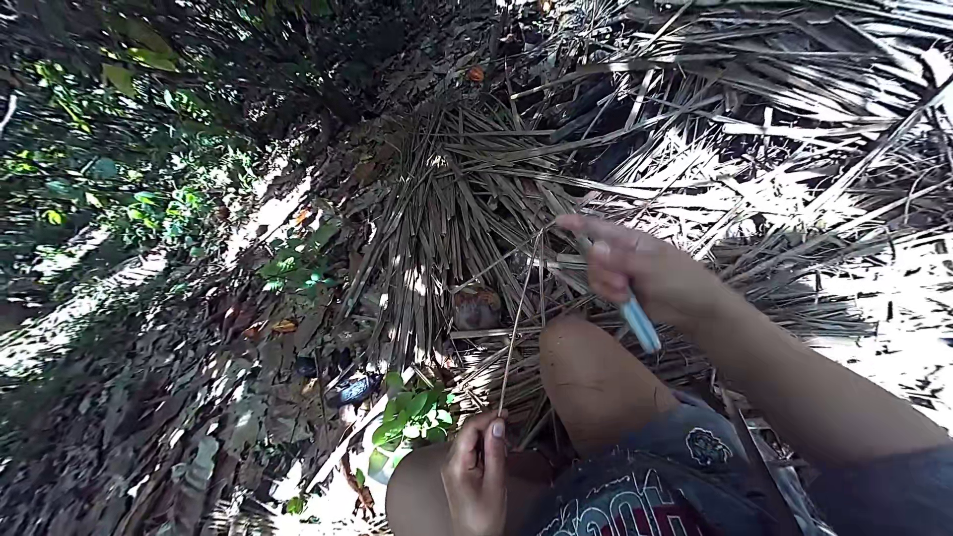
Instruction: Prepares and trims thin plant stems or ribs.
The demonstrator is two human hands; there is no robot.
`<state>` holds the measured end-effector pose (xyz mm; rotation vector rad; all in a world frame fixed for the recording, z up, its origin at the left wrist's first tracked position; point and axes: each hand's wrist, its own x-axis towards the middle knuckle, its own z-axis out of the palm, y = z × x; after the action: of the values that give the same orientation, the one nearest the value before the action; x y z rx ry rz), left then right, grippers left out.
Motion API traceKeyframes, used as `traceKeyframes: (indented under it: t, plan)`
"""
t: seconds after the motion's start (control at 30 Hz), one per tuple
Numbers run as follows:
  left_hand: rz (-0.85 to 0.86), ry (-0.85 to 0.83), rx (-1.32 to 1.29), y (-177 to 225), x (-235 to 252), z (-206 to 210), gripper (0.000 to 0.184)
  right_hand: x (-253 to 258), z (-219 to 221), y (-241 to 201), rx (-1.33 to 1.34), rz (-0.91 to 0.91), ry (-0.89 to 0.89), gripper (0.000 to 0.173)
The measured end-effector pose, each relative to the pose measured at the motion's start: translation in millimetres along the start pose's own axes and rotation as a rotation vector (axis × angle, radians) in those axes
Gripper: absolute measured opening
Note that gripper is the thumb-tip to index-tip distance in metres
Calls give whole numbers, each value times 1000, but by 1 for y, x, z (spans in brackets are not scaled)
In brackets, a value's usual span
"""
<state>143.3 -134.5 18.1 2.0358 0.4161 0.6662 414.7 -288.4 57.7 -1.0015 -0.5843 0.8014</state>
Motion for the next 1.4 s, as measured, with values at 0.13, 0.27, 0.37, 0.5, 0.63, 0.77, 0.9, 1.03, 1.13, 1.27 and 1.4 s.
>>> traceKeyframes:
  t: [0.13, 0.27, 0.37, 0.5, 0.63, 0.77, 0.9, 1.03, 1.13, 1.27, 1.4]
  plan:
    - [60, 34, 101, -1, 5, 7, 20, -32, 61, 49, -20, 418, -423, 46]
    - [145, 52, 241, -8, 2, 1, 25, -8, 34, 33, 67, 305, -187, 30]
    - [91, 35, 210, -7, -2, -1, 25, 12, 6, 19, 62, 136, 99, 33]
    - [6, -3, 93, -4, 1, -4, 24, -12, 33, 21, 9, 196, -45, 46]
    - [-36, -29, -2, 3, 1, -4, 20, -37, 75, 57, -29, 469, -463, 39]
    - [-36, -38, 58, 6, -5, -13, 23, -5, 40, 29, -12, 321, -239, 28]
    - [-49, -15, 110, 4, -12, -19, 24, 20, -4, -6, 33, 15, 101, 33]
    - [-100, -37, 15, 10, -7, -18, 23, -16, 40, 13, -112, 261, -230, 50]
    - [-156, -80, -94, 13, -5, -18, 20, -31, 73, 44, -100, 473, -540, 44]
    - [-191, -128, -186, 10, -12, -27, 19, -1, 43, 21, -82, 317, -316, 28]
    - [-222, -110, -206, 8, -19, -30, 18, 21, 12, -9, -9, 32, 49, 31]
